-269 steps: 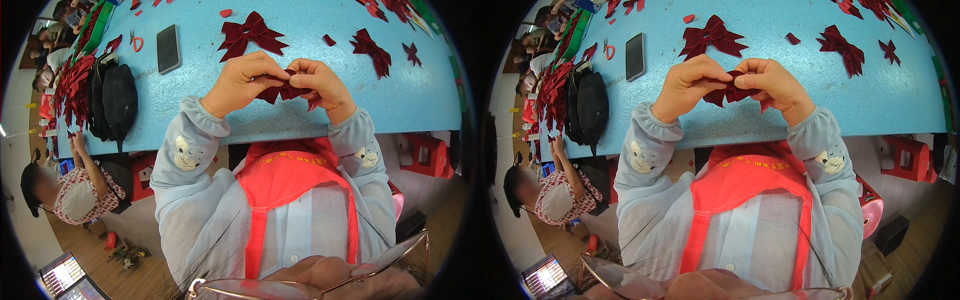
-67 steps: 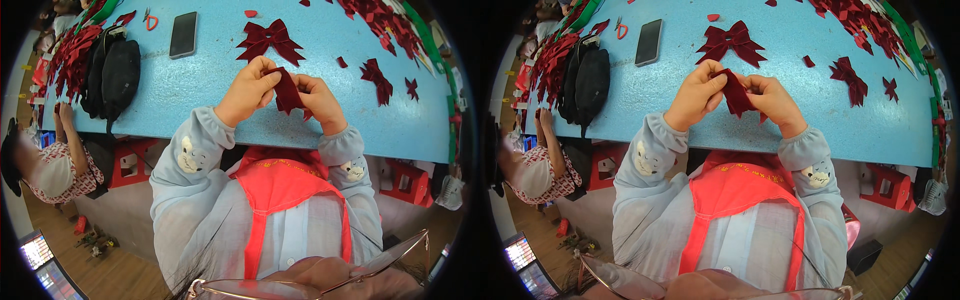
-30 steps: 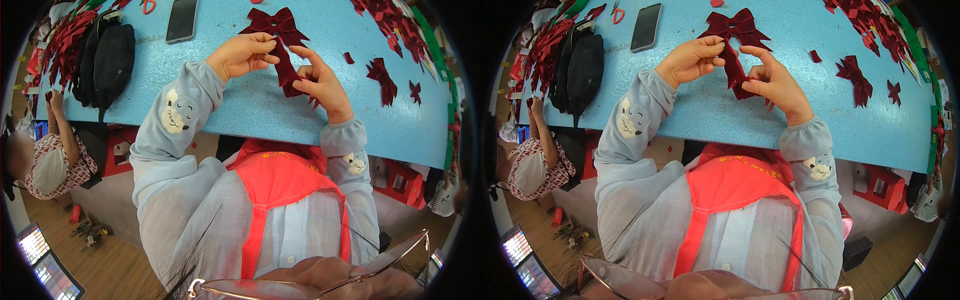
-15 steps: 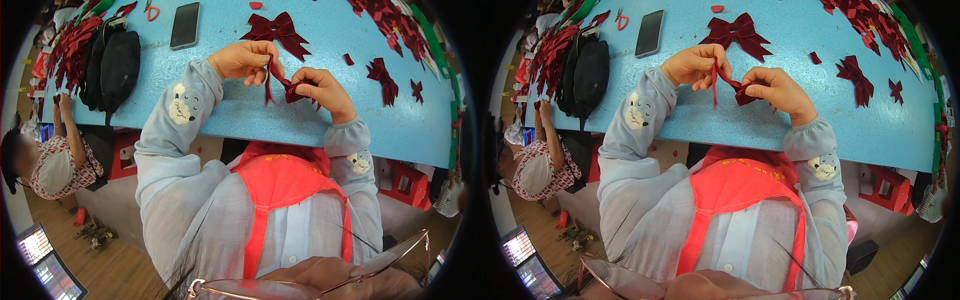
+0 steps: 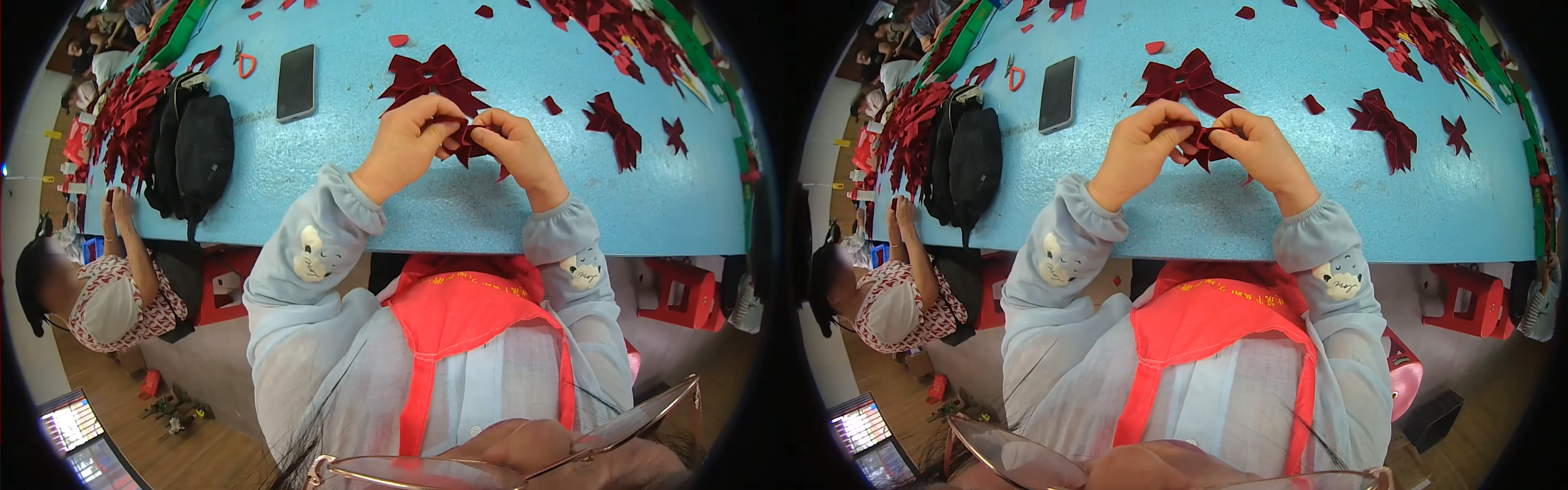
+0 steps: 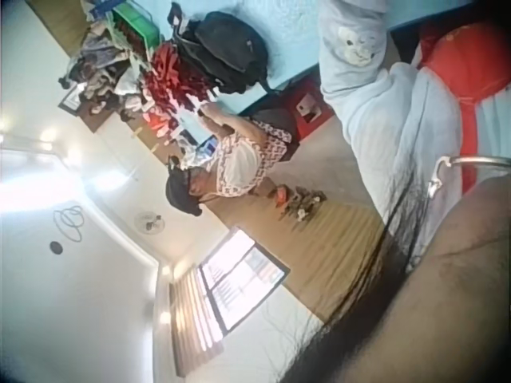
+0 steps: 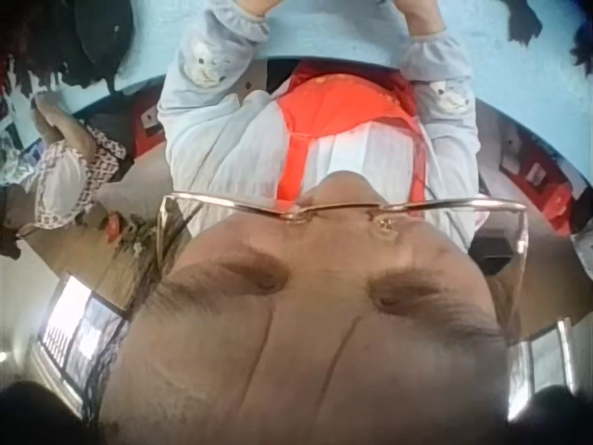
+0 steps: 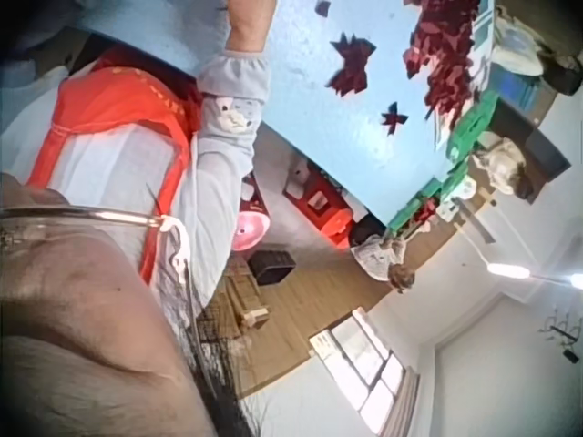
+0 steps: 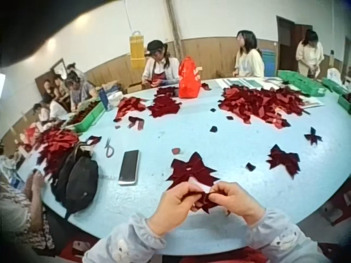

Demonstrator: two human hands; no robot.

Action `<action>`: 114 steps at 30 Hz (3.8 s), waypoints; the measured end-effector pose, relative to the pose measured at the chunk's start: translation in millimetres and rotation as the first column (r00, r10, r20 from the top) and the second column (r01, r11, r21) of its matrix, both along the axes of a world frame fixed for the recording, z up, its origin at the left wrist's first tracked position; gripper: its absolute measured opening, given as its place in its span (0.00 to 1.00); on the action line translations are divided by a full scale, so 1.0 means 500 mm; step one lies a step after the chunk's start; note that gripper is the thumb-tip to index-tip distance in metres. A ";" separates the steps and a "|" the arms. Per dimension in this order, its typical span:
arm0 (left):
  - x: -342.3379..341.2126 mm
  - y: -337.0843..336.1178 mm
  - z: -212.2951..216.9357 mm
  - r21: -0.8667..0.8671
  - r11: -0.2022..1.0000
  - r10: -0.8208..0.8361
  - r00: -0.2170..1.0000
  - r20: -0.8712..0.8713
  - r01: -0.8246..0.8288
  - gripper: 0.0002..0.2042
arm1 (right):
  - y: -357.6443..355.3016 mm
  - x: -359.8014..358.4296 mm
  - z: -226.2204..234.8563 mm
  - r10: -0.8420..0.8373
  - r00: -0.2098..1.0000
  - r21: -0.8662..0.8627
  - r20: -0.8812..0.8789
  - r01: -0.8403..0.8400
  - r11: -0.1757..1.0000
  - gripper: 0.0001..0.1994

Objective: Making a decorative bow by folding red ribbon.

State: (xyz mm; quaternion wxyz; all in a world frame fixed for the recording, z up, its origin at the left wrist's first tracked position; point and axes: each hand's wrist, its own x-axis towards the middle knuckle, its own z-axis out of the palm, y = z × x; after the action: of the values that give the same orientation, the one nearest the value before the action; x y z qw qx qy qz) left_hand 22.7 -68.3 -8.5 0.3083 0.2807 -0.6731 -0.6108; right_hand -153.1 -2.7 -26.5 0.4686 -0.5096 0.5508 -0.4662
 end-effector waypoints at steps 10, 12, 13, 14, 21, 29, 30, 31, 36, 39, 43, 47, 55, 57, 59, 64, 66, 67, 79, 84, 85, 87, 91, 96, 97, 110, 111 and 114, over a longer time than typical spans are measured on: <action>0.000 -0.036 0.001 -0.048 0.993 -0.105 0.994 0.041 0.107 0.06 | 0.006 -0.018 -0.020 0.046 0.995 0.011 -0.094 -0.045 0.999 0.05; -0.005 -0.044 0.008 -0.009 0.992 -0.128 0.991 0.046 0.128 0.06 | 0.006 -0.016 -0.022 0.065 0.987 -0.066 -0.144 -0.076 0.995 0.05; -0.007 -0.048 0.013 0.027 0.989 -0.149 0.988 0.043 0.148 0.06 | 0.007 -0.014 -0.023 0.080 0.976 -0.144 -0.202 -0.110 0.983 0.05; -0.010 -0.052 0.018 0.063 0.984 -0.171 0.985 0.040 0.168 0.06 | 0.008 -0.013 -0.023 0.088 0.961 -0.219 -0.261 -0.148 0.964 0.06; -0.018 -0.056 0.012 0.135 0.979 -0.146 0.988 -0.043 0.151 0.06 | 0.006 -0.019 -0.023 0.020 0.957 -0.307 -0.291 -0.113 0.945 0.05; -0.005 -0.082 0.006 0.463 0.869 -0.118 0.982 -0.147 0.174 0.07 | 0.015 -0.023 -0.015 -0.023 0.952 -0.292 -0.306 -0.070 0.954 0.05; -0.004 -0.091 0.009 0.512 0.835 -0.142 0.978 -0.154 0.202 0.08 | 0.013 -0.023 -0.014 -0.050 0.956 -0.295 -0.290 -0.040 0.955 0.05; -0.003 -0.089 0.012 0.508 0.837 -0.145 0.977 -0.154 0.204 0.08 | 0.010 -0.024 -0.018 -0.053 0.956 -0.300 -0.290 -0.038 0.953 0.05; -0.012 -0.065 0.032 0.223 0.955 -0.223 0.968 0.117 0.193 0.07 | 0.006 -0.027 -0.029 -0.239 0.914 -0.382 -0.329 0.103 0.919 0.05; -0.024 -0.054 0.042 -0.047 0.977 -0.196 0.967 0.164 0.207 0.06 | 0.005 -0.028 -0.032 -0.238 0.947 -0.329 -0.217 0.159 0.931 0.05; -0.028 -0.064 0.053 0.108 0.962 -0.261 0.961 0.086 0.252 0.06 | 0.003 -0.029 -0.031 -0.222 0.967 -0.339 -0.124 0.169 0.925 0.05; -0.033 -0.064 0.049 -0.194 0.919 -0.293 0.923 0.250 0.344 0.07 | 0.005 -0.027 -0.035 -0.293 0.948 -0.388 -0.126 0.225 0.894 0.05; -0.038 -0.026 0.066 -0.852 0.430 -0.082 0.953 0.293 0.299 0.09 | 0.001 -0.012 -0.032 -0.567 0.723 -0.718 -0.395 0.141 0.681 0.06; -0.037 -0.025 0.078 -0.623 0.726 -0.149 0.951 0.271 0.292 0.09 | -0.002 -0.010 -0.031 -0.586 0.667 -0.764 -0.459 0.040 0.644 0.07; -0.036 -0.022 0.087 -0.469 0.839 -0.173 0.952 0.252 0.276 0.08 | 0.000 -0.010 -0.032 -0.593 0.642 -0.780 -0.487 -0.013 0.626 0.07; -0.037 -0.021 0.092 0.168 0.969 -0.222 0.937 0.270 0.182 0.06 | 0.006 -0.011 -0.033 -0.581 0.704 -0.758 -0.409 0.092 0.646 0.08; -0.034 -0.021 0.074 0.251 0.959 -0.162 0.980 0.118 0.128 0.05 | 0.005 -0.007 -0.034 -0.572 0.756 -0.735 -0.320 0.184 0.653 0.08; -0.037 -0.013 0.062 0.240 0.961 -0.168 0.979 0.115 0.137 0.05 | 0.006 -0.007 -0.033 -0.581 0.750 -0.743 -0.317 0.185 0.643 0.08; -0.039 -0.005 -0.002 -0.702 0.712 -0.002 0.999 0.032 0.024 0.11 | 0.012 0.004 -0.024 -0.596 0.794 -0.723 -0.122 0.340 0.601 0.06; -0.037 -0.033 -0.005 -0.682 0.729 -0.023 0.998 0.055 0.054 0.11 | 0.010 -0.007 -0.024 -0.471 0.875 -0.576 -0.113 0.329 0.749 0.05; -0.037 -0.038 -0.005 -0.698 0.715 -0.029 0.999 0.037 0.047 0.11 | 0.012 -0.011 -0.021 -0.388 0.917 -0.502 -0.091 0.294 0.814 0.04; -0.036 -0.045 -0.003 -0.710 0.703 -0.038 0.999 0.026 0.045 0.11 | 0.012 -0.018 -0.021 -0.304 0.951 -0.420 -0.054 0.254 0.871 0.04; -0.030 -0.050 0.000 -0.359 0.931 -0.085 0.995 -0.053 0.060 0.11 | 0.003 -0.019 -0.032 -0.182 0.983 -0.253 0.033 0.184 0.950 0.03; -0.028 -0.054 0.002 -0.604 0.786 -0.133 0.990 0.041 0.130 0.11 | -0.005 -0.020 -0.039 -0.226 0.974 -0.367 -0.034 0.198 0.909 0.04; -0.028 -0.056 0.003 -0.636 0.757 -0.133 0.988 0.075 0.150 0.10 | -0.005 -0.019 -0.038 -0.212 0.977 -0.349 -0.021 0.191 0.918 0.04; -0.047 -0.066 -0.005 -0.790 0.602 0.036 0.984 0.175 0.118 0.06 | -0.011 -0.022 -0.042 -0.151 0.985 -0.159 -0.085 0.137 0.978 0.04; -0.047 -0.063 -0.007 -0.789 0.603 0.033 0.984 0.176 0.120 0.06 | -0.012 -0.023 -0.045 -0.154 0.984 -0.157 -0.085 0.139 0.978 0.04; -0.047 -0.054 -0.011 -0.833 0.536 0.033 0.983 0.180 0.135 0.08 | -0.017 -0.025 -0.053 -0.153 0.987 -0.106 0.054 0.158 0.982 0.05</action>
State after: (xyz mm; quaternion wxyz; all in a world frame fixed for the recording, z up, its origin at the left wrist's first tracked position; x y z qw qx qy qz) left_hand -0.8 -95.2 -14.1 0.3272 0.1303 -0.9157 -0.1936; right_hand -165.5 -11.0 -53.0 0.4145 -0.4793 0.5516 -0.5425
